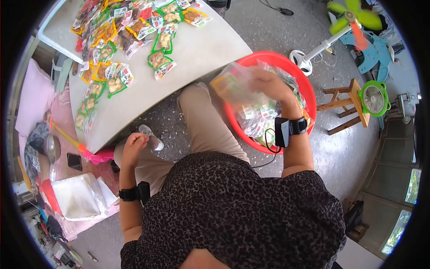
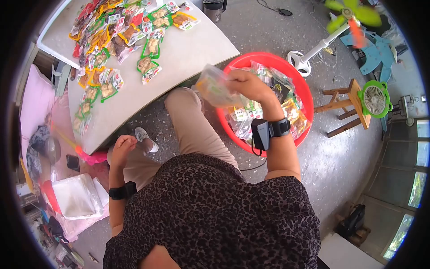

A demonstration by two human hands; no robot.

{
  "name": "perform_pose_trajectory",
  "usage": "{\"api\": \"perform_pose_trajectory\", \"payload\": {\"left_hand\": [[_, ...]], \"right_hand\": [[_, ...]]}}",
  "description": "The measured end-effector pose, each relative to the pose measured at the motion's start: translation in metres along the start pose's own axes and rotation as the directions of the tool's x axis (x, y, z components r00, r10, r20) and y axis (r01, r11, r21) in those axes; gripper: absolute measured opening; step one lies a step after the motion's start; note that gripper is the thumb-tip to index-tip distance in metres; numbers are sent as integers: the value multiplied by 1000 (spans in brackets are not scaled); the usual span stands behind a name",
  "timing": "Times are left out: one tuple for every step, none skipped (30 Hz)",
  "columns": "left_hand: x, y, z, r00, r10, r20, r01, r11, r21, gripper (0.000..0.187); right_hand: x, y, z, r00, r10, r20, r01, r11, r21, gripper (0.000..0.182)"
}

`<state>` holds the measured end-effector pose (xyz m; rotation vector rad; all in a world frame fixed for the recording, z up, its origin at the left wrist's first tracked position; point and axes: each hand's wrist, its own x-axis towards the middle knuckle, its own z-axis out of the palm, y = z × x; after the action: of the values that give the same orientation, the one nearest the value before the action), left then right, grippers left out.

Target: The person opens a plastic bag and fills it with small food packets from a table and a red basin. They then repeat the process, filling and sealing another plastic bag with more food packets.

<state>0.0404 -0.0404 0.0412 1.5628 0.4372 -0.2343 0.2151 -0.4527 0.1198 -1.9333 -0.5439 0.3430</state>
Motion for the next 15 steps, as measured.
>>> {"api": "perform_pose_trajectory", "payload": {"left_hand": [[1, -8, -3, 999, -31, -15, 31, 999, -12, 14], [1, -18, -7, 998, -63, -30, 62, 998, -24, 15], [2, -26, -11, 994, -96, -45, 94, 995, -37, 15], [2, -31, -14, 990, -126, -61, 125, 992, -32, 15], [3, -35, -17, 985, -157, -77, 155, 988, -28, 15], [3, -38, -19, 978, -187, -93, 186, 982, -24, 15], [4, -41, -21, 975, -199, -98, 196, 980, -40, 15], [4, -44, -23, 972, -210, -103, 205, 977, -55, 15], [4, -45, -25, 969, -222, -110, 215, 974, -71, 14], [5, -45, -26, 969, -217, -113, 209, 975, -80, 14], [4, -44, -27, 970, -214, -116, 205, 975, -88, 13], [4, -44, -27, 970, -212, -119, 201, 975, -96, 13], [4, -43, -26, 965, -222, -137, 208, 972, -111, 12], [3, -40, -24, 960, -232, -154, 214, 969, -126, 12], [2, -39, -24, 955, -245, -170, 222, 965, -141, 11]], "right_hand": [[-4, 13, -11, 995, 94, -34, -91, 994, 63, 9], [-8, 26, -21, 980, 189, -61, -180, 975, 129, 9], [-10, 41, -31, 965, 232, -118, -220, 970, 108, 9], [-10, 58, -42, 946, 273, -176, -261, 961, 89, 10], [-9, 76, -55, 922, 310, -234, -301, 951, 73, 11], [-8, 98, -69, 898, 321, -300, -343, 939, -21, 13], [-5, 122, -85, 873, 324, -366, -387, 915, -112, 14], [0, 142, -100, 845, 317, -430, -430, 881, -197, 15], [6, 156, -115, 822, 322, -470, -477, 840, -259, 17], [12, 167, -128, 798, 321, -510, -521, 793, -316, 18], [18, 179, -136, 773, 317, -549, -565, 739, -369, 21], [25, 189, -139, 759, 248, -602, -565, 710, -420, 21], [32, 197, -141, 742, 172, -648, -567, 677, -469, 21], [39, 206, -142, 721, 92, -686, -571, 640, -514, 21], [47, 213, -138, 726, 117, -678, -581, 633, -512, 21]]}}
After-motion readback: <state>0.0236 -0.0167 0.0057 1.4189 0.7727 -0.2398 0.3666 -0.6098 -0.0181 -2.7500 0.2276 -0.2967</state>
